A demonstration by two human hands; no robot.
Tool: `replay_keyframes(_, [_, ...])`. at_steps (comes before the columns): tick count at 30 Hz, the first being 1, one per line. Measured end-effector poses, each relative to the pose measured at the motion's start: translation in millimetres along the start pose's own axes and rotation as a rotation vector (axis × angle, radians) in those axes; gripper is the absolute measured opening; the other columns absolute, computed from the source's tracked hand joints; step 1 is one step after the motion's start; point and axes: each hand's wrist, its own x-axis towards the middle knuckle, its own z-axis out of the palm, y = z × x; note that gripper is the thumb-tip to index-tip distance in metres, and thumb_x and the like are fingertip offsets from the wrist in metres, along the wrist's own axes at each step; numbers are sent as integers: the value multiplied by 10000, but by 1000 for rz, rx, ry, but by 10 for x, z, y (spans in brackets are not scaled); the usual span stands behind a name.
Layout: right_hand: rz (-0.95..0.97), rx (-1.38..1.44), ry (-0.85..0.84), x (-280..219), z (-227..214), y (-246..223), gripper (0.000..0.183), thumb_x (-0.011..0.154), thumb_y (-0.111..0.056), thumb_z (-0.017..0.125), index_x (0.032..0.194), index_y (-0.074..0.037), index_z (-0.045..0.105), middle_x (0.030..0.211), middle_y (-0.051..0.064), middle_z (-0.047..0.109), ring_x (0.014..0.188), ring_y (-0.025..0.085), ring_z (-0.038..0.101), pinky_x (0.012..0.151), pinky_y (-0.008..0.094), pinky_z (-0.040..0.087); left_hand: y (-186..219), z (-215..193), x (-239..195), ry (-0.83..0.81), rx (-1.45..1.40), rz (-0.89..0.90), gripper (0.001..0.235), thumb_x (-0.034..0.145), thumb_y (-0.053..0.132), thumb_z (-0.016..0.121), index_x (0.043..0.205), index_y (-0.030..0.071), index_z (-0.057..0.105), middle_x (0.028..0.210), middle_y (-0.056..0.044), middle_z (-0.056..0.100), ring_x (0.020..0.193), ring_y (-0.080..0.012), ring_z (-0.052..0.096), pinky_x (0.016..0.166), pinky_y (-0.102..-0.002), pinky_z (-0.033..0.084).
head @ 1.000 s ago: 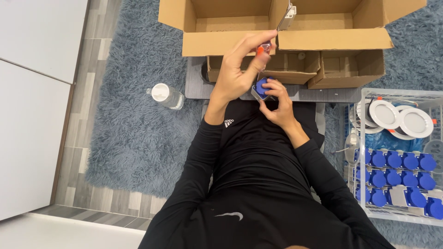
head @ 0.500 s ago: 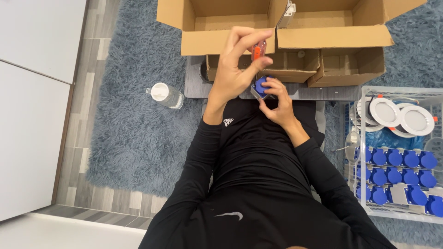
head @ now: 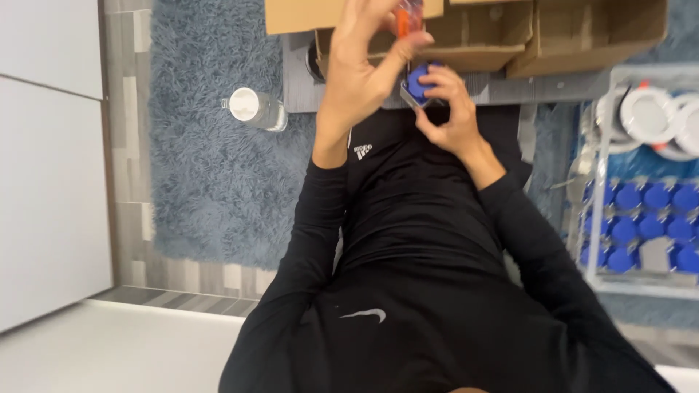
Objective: Assemble electrical components and LED lights using a screwdriver
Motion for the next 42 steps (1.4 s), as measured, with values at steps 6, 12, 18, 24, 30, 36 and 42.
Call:
replay_keyframes(6, [-1,36,3,11,-58,7,445,847,133,854,1186,-1,599,1365,172,702,1415,427,610,1305,603,420,67,-12,-118,-57,-82,-98,510,1204,-50,597,1632,201,481,1402,-90,775,1126,-230,818,1014,-330,720])
replay_keyframes(12, [3,32,-11,49,-176,-107,418,859,103,866,1163,-11,602,1396,159,702,1436,403,606,1282,564,432,96,-20,-177,-113,-113,-149,546,1279,87,601,1725,252,332,1473,-174,721,1355,-312,785,1192,-430,666])
replay_keyframes(18, [-6,24,-25,42,-169,-79,432,866,103,865,1182,-24,600,1411,141,694,1450,382,594,1300,574,417,162,-80,-156,-134,-37,-116,792,1194,-170,697,1723,290,329,1425,-178,721,1284,-315,794,1218,-431,663])
replay_keyframes(24, [-6,6,-32,19,-158,-84,423,878,97,866,1189,-27,608,1414,139,686,1446,373,594,1305,583,413,163,-427,-130,76,-98,44,868,1216,-218,618,1715,437,345,1388,-235,717,1227,-411,765,993,-512,731])
replay_keyframes(30, [-5,23,-18,54,-153,-110,430,866,109,864,1173,-29,596,1404,137,690,1447,374,594,1308,564,422,69,-757,-263,255,40,45,819,1256,-117,681,1730,458,340,1412,-226,732,1259,-396,760,1106,-512,684])
replay_keyframes(36, [-17,26,-8,67,-159,-125,424,861,96,851,1171,-23,588,1399,149,687,1437,388,603,1300,563,428,-361,-679,-401,170,134,5,825,1156,-197,608,1690,351,302,1407,-174,676,1230,-342,746,1083,-465,699])
replay_keyframes(42, [-85,10,81,6,-13,52,367,864,37,871,1160,-10,659,1344,180,737,1349,429,664,1228,583,456,-591,-418,-485,230,0,-73,762,1143,-79,676,1705,237,270,1363,-196,673,1196,-310,754,999,-432,685])
